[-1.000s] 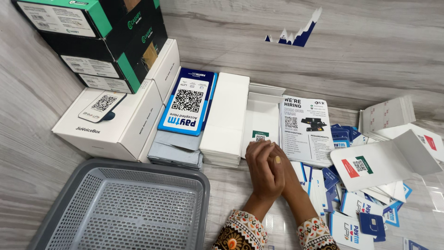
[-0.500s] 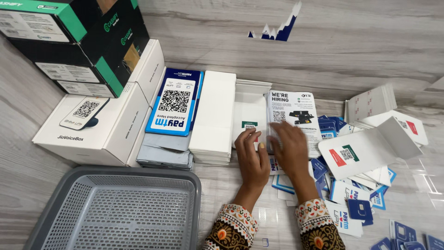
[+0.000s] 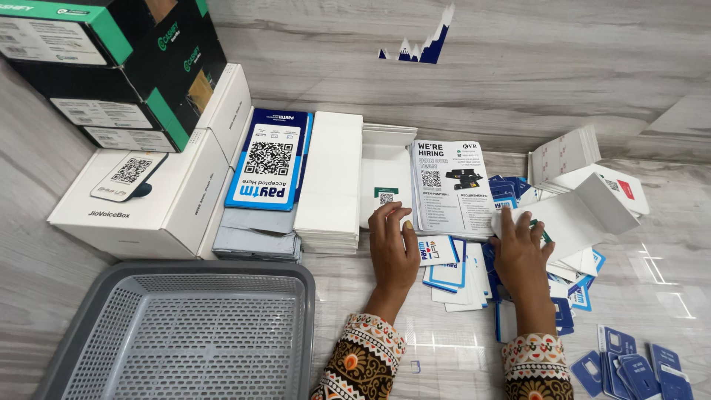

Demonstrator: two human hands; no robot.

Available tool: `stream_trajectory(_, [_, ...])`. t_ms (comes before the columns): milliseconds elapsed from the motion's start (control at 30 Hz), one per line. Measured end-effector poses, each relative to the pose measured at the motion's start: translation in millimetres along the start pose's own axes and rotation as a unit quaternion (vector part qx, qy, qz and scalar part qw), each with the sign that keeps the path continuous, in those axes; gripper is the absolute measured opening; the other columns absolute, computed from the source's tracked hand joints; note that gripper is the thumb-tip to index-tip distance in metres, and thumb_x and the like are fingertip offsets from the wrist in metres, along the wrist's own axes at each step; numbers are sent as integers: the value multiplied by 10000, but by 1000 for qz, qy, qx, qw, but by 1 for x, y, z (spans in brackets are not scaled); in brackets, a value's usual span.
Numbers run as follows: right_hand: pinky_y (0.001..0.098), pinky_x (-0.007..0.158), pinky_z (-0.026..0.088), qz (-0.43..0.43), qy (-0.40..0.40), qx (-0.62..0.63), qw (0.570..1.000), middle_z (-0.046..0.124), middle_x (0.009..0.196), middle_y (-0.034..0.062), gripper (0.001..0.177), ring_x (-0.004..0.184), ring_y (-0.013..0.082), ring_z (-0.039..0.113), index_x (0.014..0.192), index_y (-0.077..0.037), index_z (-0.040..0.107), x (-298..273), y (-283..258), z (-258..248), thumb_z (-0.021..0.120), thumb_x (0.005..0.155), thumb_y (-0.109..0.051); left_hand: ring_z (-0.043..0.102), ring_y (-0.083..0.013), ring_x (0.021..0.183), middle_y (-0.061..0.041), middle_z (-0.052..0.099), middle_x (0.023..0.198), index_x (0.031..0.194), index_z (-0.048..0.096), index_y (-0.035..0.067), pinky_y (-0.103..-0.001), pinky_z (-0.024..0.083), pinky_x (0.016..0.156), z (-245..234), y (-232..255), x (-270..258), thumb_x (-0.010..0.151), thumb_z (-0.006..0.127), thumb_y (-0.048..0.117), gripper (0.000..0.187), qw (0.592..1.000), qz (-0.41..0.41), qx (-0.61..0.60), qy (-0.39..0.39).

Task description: The person sorts through stacks of small cards and folded papers on a tiled floor, separating them into piles. They move a gray plastic basket aside and continue sorting the cards by hand.

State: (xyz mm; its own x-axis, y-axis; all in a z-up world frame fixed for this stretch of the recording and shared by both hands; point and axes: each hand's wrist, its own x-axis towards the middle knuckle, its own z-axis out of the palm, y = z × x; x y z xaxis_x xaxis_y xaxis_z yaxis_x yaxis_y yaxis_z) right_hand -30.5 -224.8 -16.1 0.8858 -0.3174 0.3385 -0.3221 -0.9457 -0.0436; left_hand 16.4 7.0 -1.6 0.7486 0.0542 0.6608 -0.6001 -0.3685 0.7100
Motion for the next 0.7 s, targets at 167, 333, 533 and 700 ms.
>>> stream_trajectory(167, [639, 1044, 444, -14, 84, -12, 996, 548, 1477, 279, 383, 1350, 458, 536, 1448, -11, 536, 3, 9, -13, 495, 1103, -172, 561, -276, 1221, -133, 536, 1318, 1176, 618, 13, -392, 517, 978, -2, -1, -1, 967, 541, 42, 225, 999, -36, -4, -5])
stream_trajectory(333, [454, 817, 571, 29, 198, -4, 980, 735, 1241, 167, 277, 1025, 347, 721, 1355, -66, 658, -9, 5, -61, 549, 1134, -194, 558, -279, 1215, -130, 536, 1315, 1181, 620, 19, -399, 508, 980, -2, -1, 1, 962, 547, 45, 232, 998, -59, -4, -11])
stream_trajectory(533, [382, 683, 557, 49, 267, -16, 962, 778, 1007, 95, 186, 816, 271, 743, 1245, -127, 747, -11, 11, -80, 600, 1149, -186, 556, -284, 1229, -132, 533, 1321, 1183, 618, 23, -403, 507, 989, -1, -2, 1, 969, 547, 50, 227, 998, -61, -5, -18])
stream_trajectory(700, [290, 656, 540, 27, 303, -26, 952, 776, 1008, 80, 174, 778, 200, 744, 1221, -105, 717, -11, 19, -79, 550, 1177, -122, 553, -290, 1231, -135, 533, 1323, 1188, 617, 21, -409, 504, 988, -1, -3, 3, 966, 549, 50, 233, 998, -63, -7, -15])
